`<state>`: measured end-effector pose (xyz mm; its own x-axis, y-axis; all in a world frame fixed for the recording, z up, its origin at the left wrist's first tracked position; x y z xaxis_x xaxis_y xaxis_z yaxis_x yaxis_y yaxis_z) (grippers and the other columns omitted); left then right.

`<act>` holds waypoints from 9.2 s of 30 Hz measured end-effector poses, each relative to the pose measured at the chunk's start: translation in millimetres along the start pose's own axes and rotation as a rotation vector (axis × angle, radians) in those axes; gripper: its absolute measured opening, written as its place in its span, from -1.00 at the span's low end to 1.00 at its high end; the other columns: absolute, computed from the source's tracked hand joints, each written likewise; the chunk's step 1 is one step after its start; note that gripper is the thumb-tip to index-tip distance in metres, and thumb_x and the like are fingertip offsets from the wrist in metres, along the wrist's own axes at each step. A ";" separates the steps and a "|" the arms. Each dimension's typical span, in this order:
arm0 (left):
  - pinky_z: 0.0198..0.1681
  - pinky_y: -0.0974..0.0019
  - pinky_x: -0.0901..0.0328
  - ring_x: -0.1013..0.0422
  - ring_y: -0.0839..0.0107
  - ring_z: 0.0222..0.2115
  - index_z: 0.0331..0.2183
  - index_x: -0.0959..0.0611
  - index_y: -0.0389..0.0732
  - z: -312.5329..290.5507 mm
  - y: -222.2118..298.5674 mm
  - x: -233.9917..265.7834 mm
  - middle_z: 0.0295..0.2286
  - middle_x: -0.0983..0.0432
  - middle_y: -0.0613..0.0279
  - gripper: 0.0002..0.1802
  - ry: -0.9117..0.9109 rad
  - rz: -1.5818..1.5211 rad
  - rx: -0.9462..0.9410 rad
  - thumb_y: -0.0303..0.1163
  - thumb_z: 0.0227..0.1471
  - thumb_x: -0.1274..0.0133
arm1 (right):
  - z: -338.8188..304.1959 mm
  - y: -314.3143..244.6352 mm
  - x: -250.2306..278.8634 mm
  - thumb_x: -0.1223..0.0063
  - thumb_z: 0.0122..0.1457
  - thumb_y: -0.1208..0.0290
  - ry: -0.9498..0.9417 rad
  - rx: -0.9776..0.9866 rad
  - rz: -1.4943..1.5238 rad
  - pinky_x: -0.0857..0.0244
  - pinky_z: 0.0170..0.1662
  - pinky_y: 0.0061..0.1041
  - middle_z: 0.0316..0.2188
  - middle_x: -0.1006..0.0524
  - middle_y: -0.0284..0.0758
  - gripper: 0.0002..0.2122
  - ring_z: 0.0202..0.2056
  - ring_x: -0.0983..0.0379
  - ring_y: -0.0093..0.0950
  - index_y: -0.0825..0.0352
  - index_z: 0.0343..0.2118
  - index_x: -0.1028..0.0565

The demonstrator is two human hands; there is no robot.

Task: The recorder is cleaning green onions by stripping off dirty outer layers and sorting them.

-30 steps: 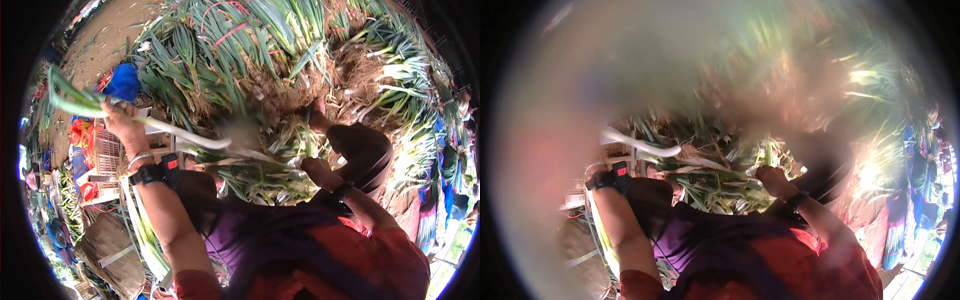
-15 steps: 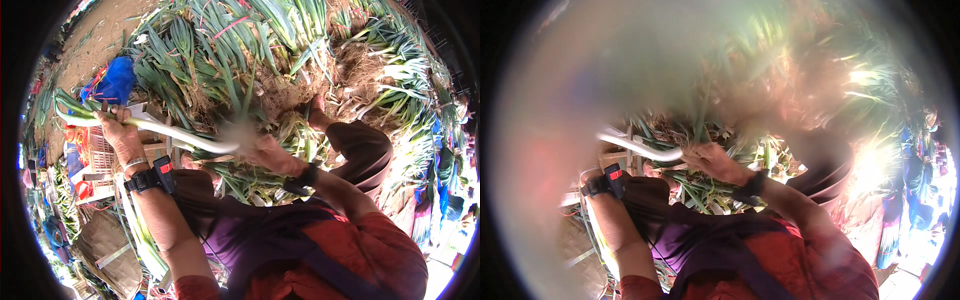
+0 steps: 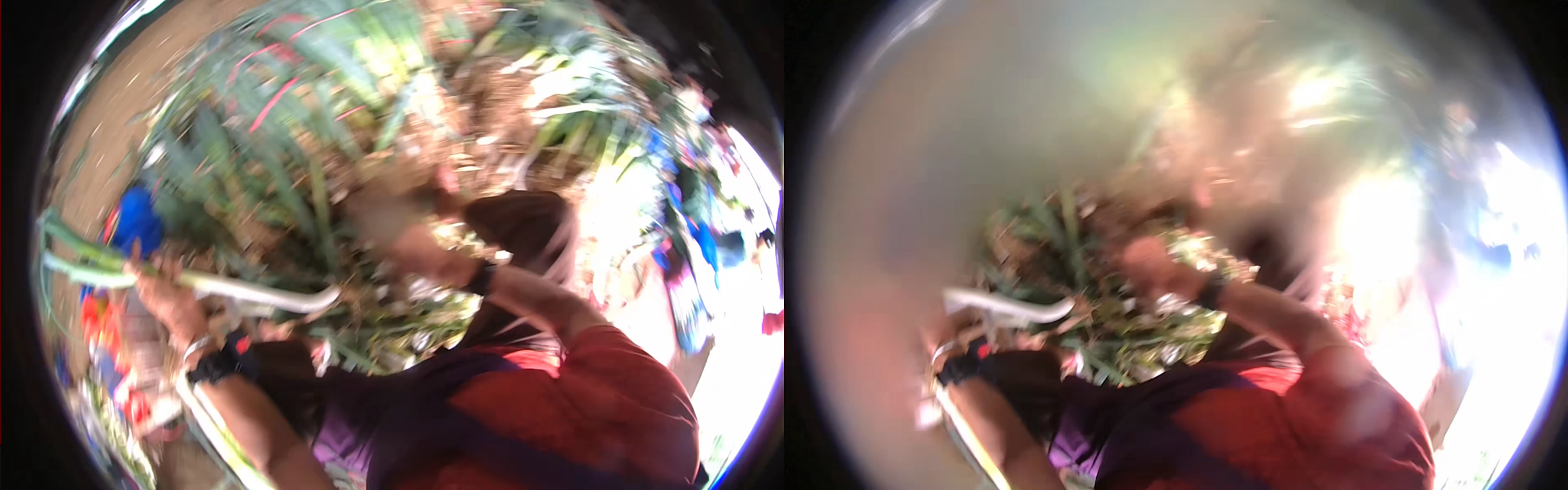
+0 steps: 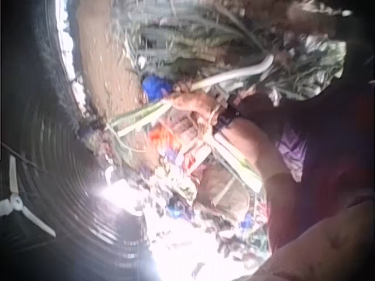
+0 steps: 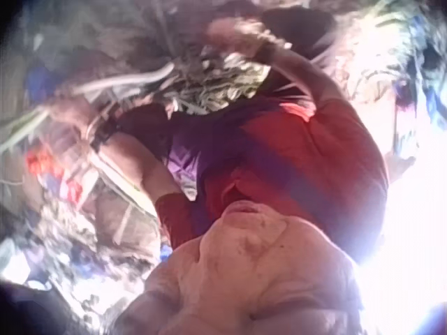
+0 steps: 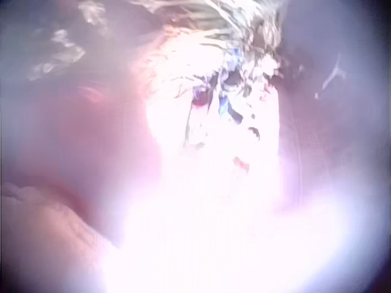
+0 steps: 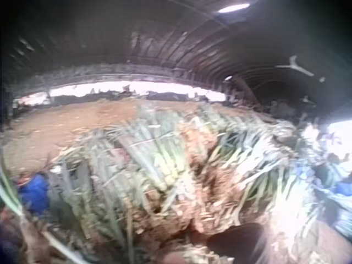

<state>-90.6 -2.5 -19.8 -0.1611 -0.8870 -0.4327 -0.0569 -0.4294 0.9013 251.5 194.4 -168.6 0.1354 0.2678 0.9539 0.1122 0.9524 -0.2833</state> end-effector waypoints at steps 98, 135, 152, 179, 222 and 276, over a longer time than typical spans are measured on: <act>-0.45 0.34 -0.35 -0.39 0.39 -0.53 -0.16 -0.44 -0.27 -40.7 -26.6 -24.2 -0.44 -0.50 0.09 -0.60 -0.352 -0.452 0.204 -0.16 0.11 -0.01 | 48.2 -50.8 -48.8 0.07 0.20 0.41 0.337 -0.625 1.582 -0.22 -0.49 -0.43 -0.48 -0.44 -0.36 -0.83 -0.51 -0.41 -0.49 0.31 -0.18 -0.39; -0.20 0.21 -0.37 -0.40 0.33 -0.20 -0.07 -0.43 -0.16 -44.7 -28.2 -48.0 -0.23 -0.42 0.25 -0.66 -0.470 0.069 -0.101 -0.25 0.13 0.05 | 91.3 -105.0 36.6 -0.16 0.02 0.50 0.583 -0.247 0.719 -0.35 -0.50 -0.50 -0.55 -0.47 -0.23 -0.81 -0.56 -0.47 -0.35 0.38 -0.31 -0.41; -0.01 0.18 -0.33 -0.44 0.38 -0.23 -0.18 -0.46 -0.17 -34.5 -6.3 -45.1 -0.23 -0.48 0.24 -0.67 -0.539 -0.393 -0.139 -0.67 -0.03 -0.04 | 97.2 -152.0 23.9 -0.09 0.07 0.53 0.349 -0.100 1.037 -0.28 -0.38 -0.43 -0.51 -0.43 -0.20 -0.87 -0.46 -0.40 -0.38 0.42 -0.36 -0.38; 0.06 0.13 -0.20 -0.37 0.18 -0.11 -0.03 -0.40 -0.29 -49.6 -24.1 -47.0 -0.16 -0.44 0.03 -0.52 -0.459 0.001 -0.007 -0.13 0.16 0.09 | 108.3 -106.4 51.1 -0.02 0.00 0.60 0.584 -0.102 0.325 -0.33 -0.38 -0.31 -0.42 -0.44 -0.12 -0.76 -0.44 -0.41 -0.10 0.36 -0.21 -0.41; -0.74 0.56 -0.02 -0.10 0.68 -0.76 -0.23 -0.51 -0.18 -49.8 -1.8 -36.0 -0.70 -0.18 0.51 -0.62 -0.325 -0.168 0.105 -0.08 0.21 0.20 | 127.1 -161.2 53.5 -0.03 0.12 0.31 -0.413 -0.312 2.202 -0.29 -0.04 -0.42 -0.24 -0.51 -0.17 -0.58 -0.16 -0.46 -0.32 0.46 -0.02 -0.33; -0.33 0.30 -0.33 -0.31 0.41 -0.47 0.09 -0.28 -0.10 2.7 18.8 17.9 -0.47 -0.35 0.25 -0.36 -0.293 -0.531 0.077 0.02 0.07 0.02 | 171.8 -170.9 52.7 -0.05 0.03 0.49 0.496 0.198 0.670 -0.23 -0.51 -0.36 -0.63 -0.39 -0.15 -0.91 -0.58 -0.35 -0.16 0.38 -0.44 -0.44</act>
<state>-97.2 -26.0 -10.6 -0.3547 -0.4668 -0.8101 -0.2729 -0.7771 0.5672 70.4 70.7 -52.9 0.5316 0.7329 0.4246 -0.3131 0.6358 -0.7055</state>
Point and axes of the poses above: each hand's wrist, its own z-axis towards the middle knuckle, its own x-axis out of the back of the hand, y = z × x, the point moved 2 cm from there along z, towards the middle knuckle
